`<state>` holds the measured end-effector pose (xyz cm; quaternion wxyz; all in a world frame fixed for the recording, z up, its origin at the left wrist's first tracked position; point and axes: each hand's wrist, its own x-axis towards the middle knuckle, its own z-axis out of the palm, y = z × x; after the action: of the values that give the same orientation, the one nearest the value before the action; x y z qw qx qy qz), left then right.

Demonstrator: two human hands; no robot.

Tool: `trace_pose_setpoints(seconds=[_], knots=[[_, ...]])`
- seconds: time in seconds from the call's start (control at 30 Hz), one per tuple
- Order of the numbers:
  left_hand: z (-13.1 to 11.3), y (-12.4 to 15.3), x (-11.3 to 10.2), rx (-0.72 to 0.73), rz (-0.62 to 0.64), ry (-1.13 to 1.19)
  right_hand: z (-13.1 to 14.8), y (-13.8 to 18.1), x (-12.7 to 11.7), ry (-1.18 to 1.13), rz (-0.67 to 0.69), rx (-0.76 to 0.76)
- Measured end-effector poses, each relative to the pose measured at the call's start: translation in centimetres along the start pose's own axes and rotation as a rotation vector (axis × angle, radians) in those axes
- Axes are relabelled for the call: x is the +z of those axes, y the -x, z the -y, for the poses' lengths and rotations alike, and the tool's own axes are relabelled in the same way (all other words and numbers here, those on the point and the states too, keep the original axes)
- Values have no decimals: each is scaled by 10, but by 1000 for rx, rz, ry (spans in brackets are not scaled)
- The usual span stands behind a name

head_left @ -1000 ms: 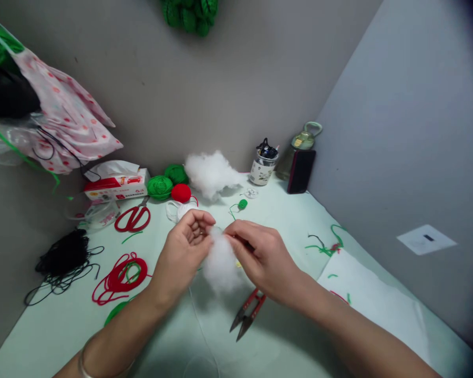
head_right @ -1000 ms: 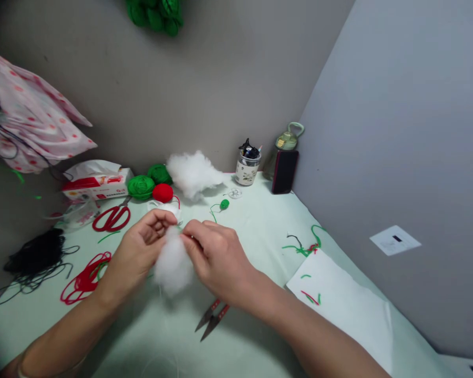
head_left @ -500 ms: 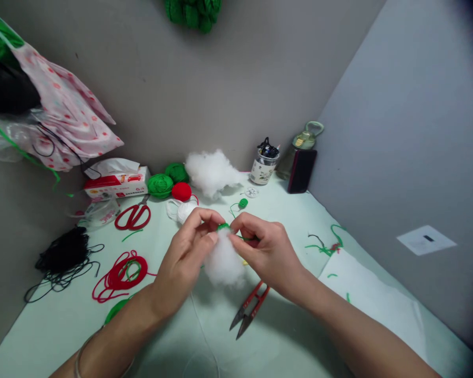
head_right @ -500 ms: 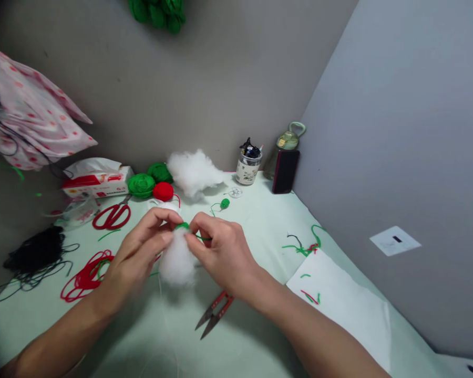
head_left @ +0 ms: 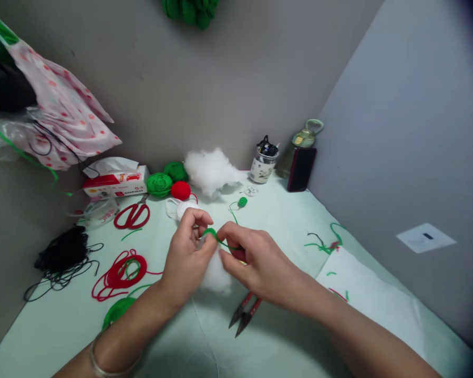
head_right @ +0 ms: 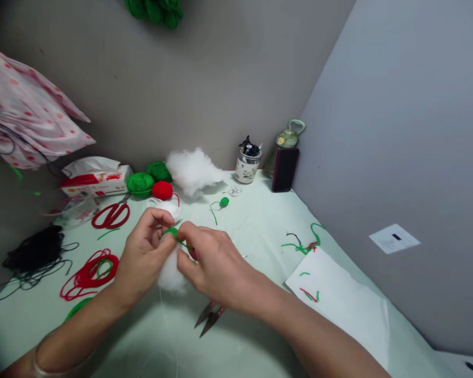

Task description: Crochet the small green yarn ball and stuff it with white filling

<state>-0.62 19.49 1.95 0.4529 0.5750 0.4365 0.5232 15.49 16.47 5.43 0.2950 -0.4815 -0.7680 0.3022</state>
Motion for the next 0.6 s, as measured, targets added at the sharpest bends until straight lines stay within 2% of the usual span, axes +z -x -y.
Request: trace_pose_setpoints(seconds=[0.1,0.2,0.33,0.6], knots=[[-2,0,-3,-165,96,110,-6,-3,6,60,-113,-81],[-7,-1,-8,-274,250,209,-9,-4,5,38,-207,-71],[-10,-2,-12,-238,255,269,-8,-4,-3,-21,-235,3],[-7,-4,-13,-233,326,314,-12,-7,-4,22,-285,-38]])
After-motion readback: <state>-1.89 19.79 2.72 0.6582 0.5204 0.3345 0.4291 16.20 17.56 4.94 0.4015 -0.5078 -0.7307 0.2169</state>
